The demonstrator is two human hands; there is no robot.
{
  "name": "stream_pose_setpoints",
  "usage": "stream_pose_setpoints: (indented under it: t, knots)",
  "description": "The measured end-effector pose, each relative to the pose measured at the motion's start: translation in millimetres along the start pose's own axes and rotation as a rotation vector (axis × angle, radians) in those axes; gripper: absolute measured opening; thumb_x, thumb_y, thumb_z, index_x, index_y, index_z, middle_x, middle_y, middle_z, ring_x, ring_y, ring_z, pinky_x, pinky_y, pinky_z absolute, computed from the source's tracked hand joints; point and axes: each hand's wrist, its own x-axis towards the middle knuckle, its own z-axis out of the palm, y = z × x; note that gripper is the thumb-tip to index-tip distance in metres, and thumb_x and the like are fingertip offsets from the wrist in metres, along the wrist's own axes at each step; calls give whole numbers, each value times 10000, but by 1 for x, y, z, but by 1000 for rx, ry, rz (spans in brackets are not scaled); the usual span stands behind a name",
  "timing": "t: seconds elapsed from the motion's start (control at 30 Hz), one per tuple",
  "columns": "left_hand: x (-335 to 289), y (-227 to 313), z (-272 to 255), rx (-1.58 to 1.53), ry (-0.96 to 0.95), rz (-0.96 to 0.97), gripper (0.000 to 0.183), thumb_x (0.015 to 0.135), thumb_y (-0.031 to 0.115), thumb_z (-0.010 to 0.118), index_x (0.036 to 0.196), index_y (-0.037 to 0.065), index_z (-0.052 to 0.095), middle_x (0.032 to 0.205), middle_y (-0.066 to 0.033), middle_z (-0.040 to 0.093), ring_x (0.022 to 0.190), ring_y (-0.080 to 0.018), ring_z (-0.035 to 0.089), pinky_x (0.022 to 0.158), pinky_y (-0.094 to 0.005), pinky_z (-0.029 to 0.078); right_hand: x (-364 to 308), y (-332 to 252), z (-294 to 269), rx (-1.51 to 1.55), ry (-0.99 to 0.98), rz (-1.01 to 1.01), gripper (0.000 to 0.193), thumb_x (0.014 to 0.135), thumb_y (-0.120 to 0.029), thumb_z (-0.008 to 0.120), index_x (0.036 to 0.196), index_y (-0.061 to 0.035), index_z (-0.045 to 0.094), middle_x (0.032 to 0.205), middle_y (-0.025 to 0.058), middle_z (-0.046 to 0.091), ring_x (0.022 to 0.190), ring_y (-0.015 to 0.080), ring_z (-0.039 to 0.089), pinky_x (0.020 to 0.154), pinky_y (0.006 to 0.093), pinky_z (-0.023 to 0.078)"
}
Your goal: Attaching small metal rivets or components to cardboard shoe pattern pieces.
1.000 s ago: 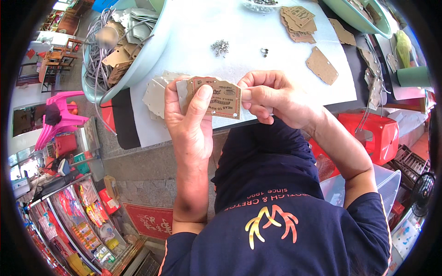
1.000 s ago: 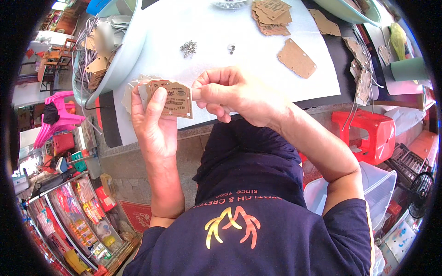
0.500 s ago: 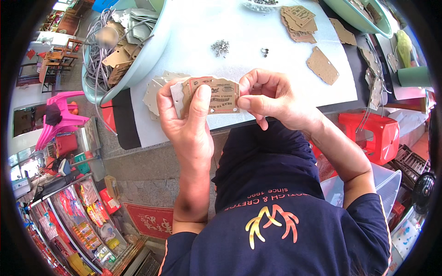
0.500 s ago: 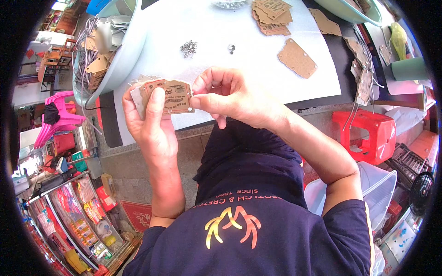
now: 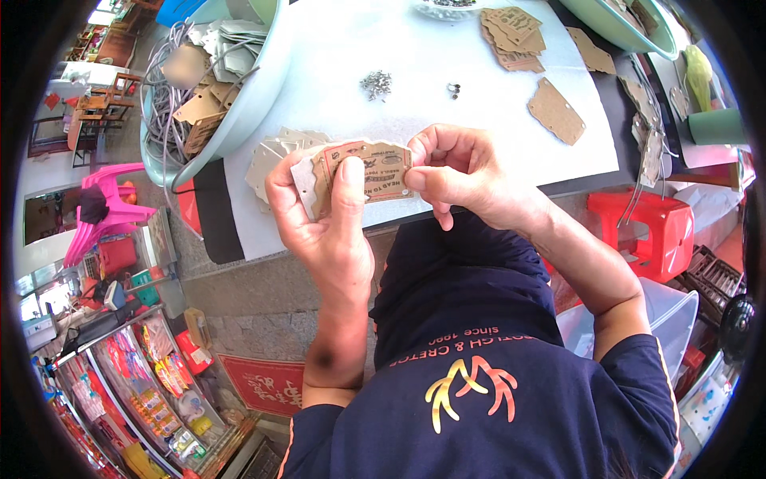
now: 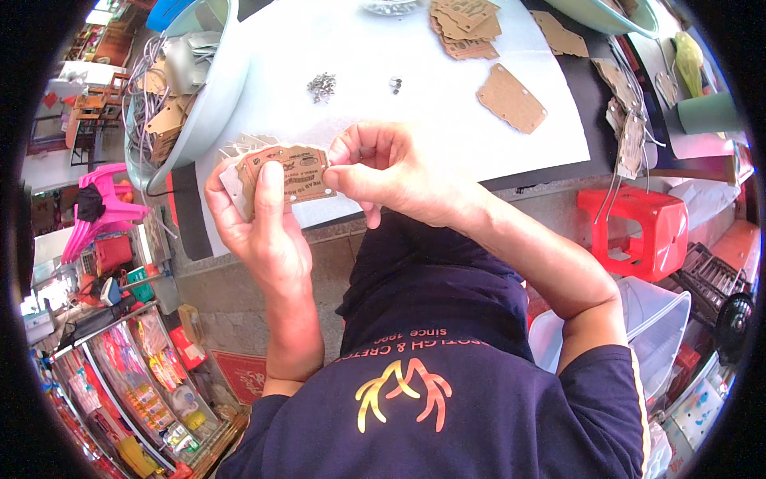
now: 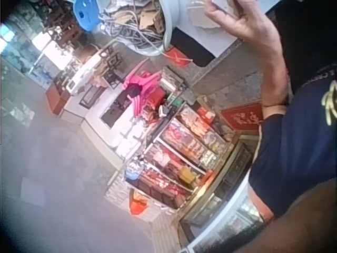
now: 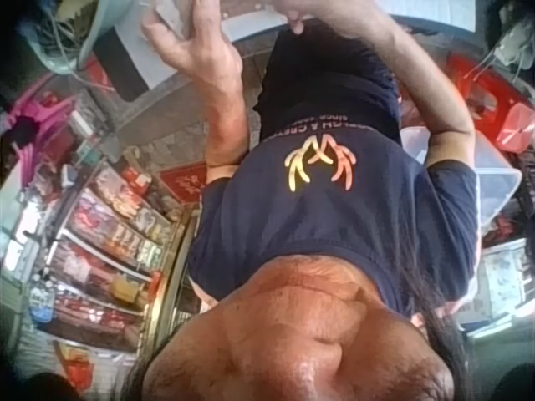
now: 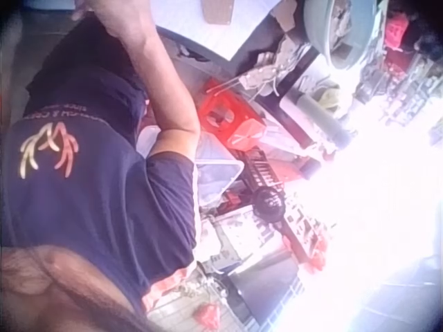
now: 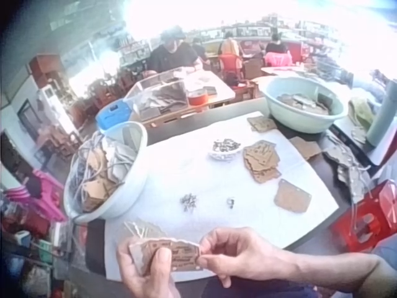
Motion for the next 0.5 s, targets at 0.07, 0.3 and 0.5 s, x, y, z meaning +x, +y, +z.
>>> stream_pose_setpoints:
  t: [0.07,0.3,0.5]
  knots:
    - [-1,1,2,-7,-5,1,312,902,-45,569,1178,52,461,1077,-100,589,993,-165,587,904,-336,490,0,1,1,4,10,-8,152,865,-92,673,945,-4,578,758,17,571,538,59,544,473,204,479]
    - [-2,-1,4,-25,-15,15,314,906,-40,566,1186,54,457,1081,-96,584,1007,-163,578,910,-339,484,0,9,3,24,59,-78,151,857,-88,682,941,-16,580,782,21,571,531,56,533,464,195,461]
    - [1,2,2,-133,2,-111,312,892,-16,591,1172,65,480,1096,-87,576,1015,-178,578,913,-352,475,-1,5,0,-44,36,-39,182,882,-174,660,937,-17,586,798,12,581,594,51,541,487,202,477]
